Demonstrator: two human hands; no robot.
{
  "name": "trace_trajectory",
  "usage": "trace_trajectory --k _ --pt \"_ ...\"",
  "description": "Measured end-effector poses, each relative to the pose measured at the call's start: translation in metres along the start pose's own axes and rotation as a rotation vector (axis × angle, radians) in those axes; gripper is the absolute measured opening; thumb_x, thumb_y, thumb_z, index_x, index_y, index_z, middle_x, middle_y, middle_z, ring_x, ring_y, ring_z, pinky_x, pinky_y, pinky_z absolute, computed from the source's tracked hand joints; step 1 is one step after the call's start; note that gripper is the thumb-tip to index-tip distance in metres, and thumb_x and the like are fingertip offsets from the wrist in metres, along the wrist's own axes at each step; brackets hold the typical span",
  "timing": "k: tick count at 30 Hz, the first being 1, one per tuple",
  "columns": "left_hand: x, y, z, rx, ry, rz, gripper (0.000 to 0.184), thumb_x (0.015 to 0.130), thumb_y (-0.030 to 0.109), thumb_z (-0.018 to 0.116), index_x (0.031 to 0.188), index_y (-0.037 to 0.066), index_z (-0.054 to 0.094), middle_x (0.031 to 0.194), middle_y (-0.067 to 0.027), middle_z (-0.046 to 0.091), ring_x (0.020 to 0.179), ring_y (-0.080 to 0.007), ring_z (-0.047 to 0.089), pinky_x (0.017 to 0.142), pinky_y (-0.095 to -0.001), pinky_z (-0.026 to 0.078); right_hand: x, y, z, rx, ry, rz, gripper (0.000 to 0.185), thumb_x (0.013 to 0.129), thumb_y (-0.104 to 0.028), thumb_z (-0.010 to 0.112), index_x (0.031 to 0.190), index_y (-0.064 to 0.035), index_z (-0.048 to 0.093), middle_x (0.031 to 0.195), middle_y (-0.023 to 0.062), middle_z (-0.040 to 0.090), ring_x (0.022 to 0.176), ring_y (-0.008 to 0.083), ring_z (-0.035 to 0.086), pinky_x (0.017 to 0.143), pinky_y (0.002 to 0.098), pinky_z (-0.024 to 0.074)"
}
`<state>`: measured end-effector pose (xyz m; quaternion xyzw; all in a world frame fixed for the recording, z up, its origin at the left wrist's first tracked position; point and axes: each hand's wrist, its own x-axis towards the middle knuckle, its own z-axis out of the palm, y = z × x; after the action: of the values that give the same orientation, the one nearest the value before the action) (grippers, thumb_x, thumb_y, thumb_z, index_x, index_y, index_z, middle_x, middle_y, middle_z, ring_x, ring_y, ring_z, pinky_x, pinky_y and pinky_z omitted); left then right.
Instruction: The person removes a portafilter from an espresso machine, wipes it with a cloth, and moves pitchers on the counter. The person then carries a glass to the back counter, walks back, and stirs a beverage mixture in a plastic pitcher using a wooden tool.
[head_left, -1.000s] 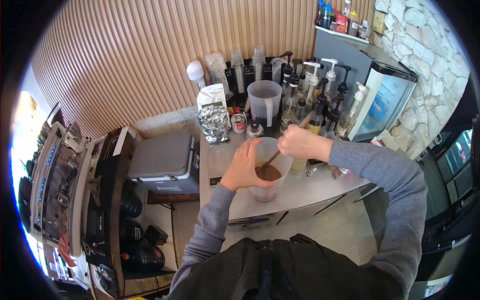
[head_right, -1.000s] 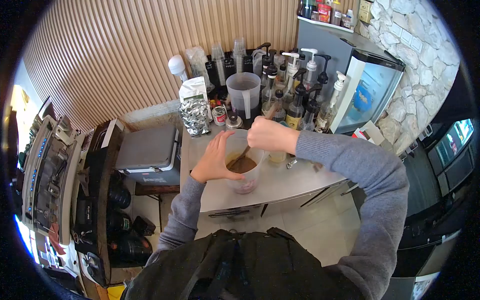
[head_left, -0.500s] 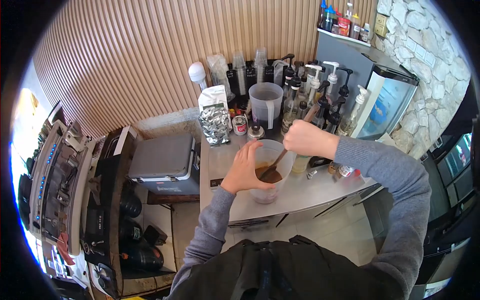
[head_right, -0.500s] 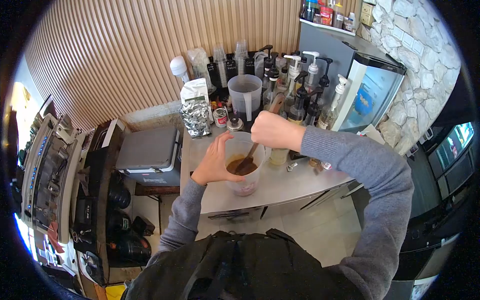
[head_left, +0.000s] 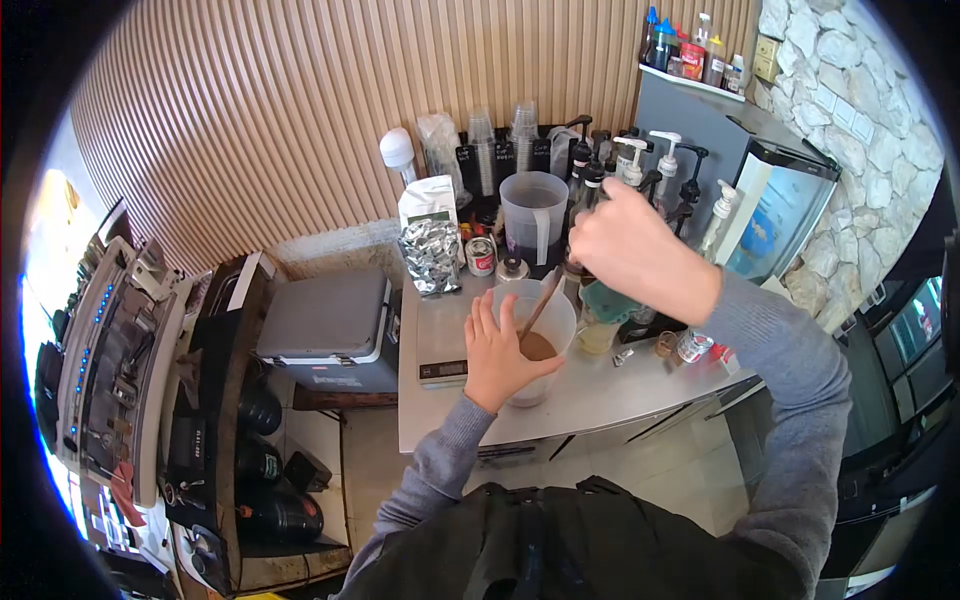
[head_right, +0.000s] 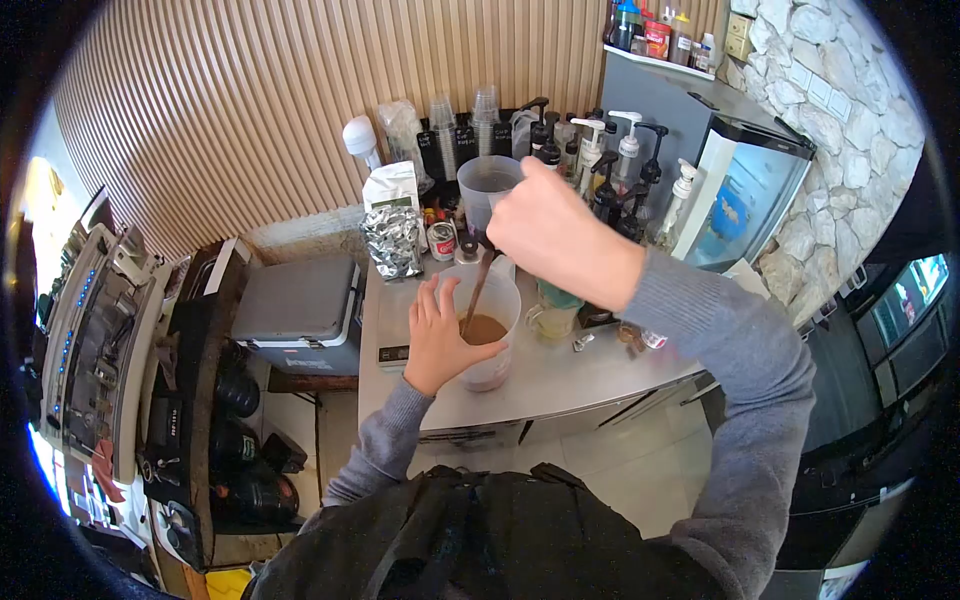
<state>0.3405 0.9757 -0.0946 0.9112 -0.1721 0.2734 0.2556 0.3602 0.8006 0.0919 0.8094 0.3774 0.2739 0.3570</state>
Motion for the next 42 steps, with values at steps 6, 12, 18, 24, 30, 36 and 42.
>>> trace_trajectory --k 6,12,18,24,30,36,42 --pt "0.000 0.000 0.003 0.071 -0.005 -0.006 0.104 0.055 0.058 0.077 0.130 0.001 0.032 0.130 -0.0267 0.036 0.124 -0.0427 0.033 0.100 -0.0494 0.027 -0.018 -0.011 0.028 0.917 -0.107 0.042 0.059 0.068 -0.016 0.075 0.121 -0.0124 0.051 0.110 0.0100 0.051 0.106 0.0288 0.049 0.086 0.0370 0.0415" --pt "0.001 -0.011 0.014 -0.038 0.051 0.013 0.109 0.052 0.062 0.077 0.132 0.004 0.032 0.134 -0.0273 0.032 0.125 -0.0480 0.030 0.100 -0.0573 0.025 -0.031 -0.079 0.066 2.001 0.016 -0.263 0.024 0.076 -0.008 0.069 0.099 -0.0054 0.061 0.094 0.0018 0.062 0.081 0.0111 0.056 0.070 0.0289 0.0455" --pt "0.019 -0.016 -0.003 0.014 -0.280 0.087 0.120 0.046 0.073 0.073 0.138 0.010 0.029 0.137 -0.0256 0.031 0.131 -0.0498 0.020 0.101 -0.0667 0.014 0.012 -0.112 0.098 2.170 0.401 0.364 0.033 0.089 -0.024 0.060 0.064 -0.0026 0.056 0.059 -0.0020 0.051 0.058 0.0053 0.046 0.051 0.0223 0.0371" --pt "0.031 -0.026 0.015 0.032 -0.302 0.155 0.123 0.047 0.078 0.067 0.140 0.007 0.029 0.135 -0.0246 0.034 0.133 -0.0481 0.018 0.103 -0.0673 0.009 0.043 -0.123 0.115 2.228 0.442 0.338 0.049 0.092 -0.037 0.056 0.058 -0.0028 0.049 0.052 -0.0032 0.044 0.050 0.0052 0.038 0.046 0.0248 0.0315" --pt "0.018 -0.013 0.024 0.080 -0.136 0.046 0.126 0.047 0.076 0.070 0.141 0.006 0.025 0.132 -0.0247 0.037 0.131 -0.0488 0.022 0.102 -0.0672 0.010 0.020 -0.107 0.117 2.510 0.384 0.397 0.057 0.093 -0.043 0.052 0.052 -0.0058 0.039 0.049 -0.0041 0.034 0.045 0.0060 0.028 0.043 0.0250 0.0205" --pt "0.020 0.003 0.033 0.118 -0.107 -0.096 0.120 0.050 0.072 0.071 0.140 0.006 0.025 0.135 -0.0283 0.034 0.132 -0.0494 0.019 0.103 -0.0663 0.008 0.004 -0.115 0.096 2.542 0.359 0.346 0.055 0.092 -0.043 0.052 0.054 -0.0072 0.036 0.049 -0.0041 0.030 0.044 0.0068 0.027 0.043 0.0249 0.0200" --pt "0.015 0.002 0.049 0.108 -0.063 -0.194 0.112 0.056 0.063 0.072 0.142 0.008 0.025 0.142 -0.0287 0.026 0.136 -0.0480 0.011 0.105 -0.0639 0.003 0.011 -0.137 0.103 2.479 0.556 0.582 0.050 0.090 -0.040 0.058 0.057 -0.0068 0.042 0.052 -0.0055 0.037 0.046 0.0038 0.031 0.042 0.0222 0.0205"
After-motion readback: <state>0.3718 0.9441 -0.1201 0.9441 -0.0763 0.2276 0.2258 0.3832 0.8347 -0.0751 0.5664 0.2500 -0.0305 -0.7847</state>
